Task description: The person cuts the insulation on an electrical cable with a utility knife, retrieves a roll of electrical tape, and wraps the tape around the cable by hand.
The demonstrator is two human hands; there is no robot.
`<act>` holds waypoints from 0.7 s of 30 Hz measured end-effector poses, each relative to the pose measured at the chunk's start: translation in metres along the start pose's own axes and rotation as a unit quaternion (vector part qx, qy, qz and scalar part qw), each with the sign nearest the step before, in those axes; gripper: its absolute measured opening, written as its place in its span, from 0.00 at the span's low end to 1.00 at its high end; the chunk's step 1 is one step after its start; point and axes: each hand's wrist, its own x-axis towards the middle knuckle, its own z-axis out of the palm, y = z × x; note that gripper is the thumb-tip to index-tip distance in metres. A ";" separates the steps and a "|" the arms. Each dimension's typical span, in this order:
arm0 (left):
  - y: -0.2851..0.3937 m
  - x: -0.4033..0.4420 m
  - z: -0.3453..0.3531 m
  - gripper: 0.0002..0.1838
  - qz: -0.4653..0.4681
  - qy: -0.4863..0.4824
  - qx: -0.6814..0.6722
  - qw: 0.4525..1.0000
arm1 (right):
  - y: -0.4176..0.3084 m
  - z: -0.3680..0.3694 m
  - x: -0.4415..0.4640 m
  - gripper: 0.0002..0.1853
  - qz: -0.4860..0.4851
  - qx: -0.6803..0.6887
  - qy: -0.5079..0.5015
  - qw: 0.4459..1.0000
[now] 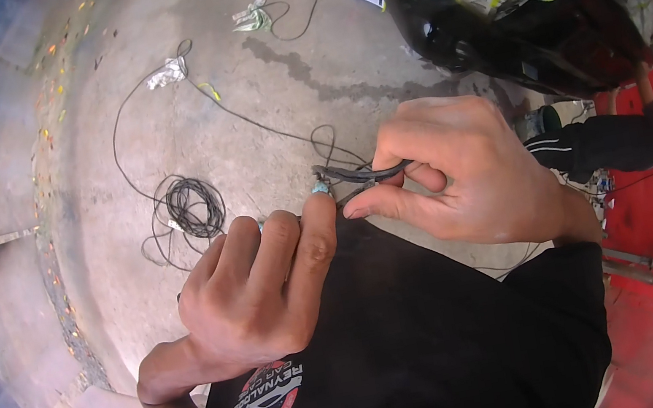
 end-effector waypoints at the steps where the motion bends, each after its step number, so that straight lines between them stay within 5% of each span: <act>1: 0.000 0.000 -0.001 0.18 -0.004 -0.005 0.001 1.000 | 0.000 0.000 0.000 0.20 -0.001 -0.002 0.000 1.000; 21: 0.004 -0.004 -0.004 0.13 0.011 -0.031 -0.001 0.999 | -0.002 0.004 -0.005 0.19 -0.006 0.022 -0.021 1.000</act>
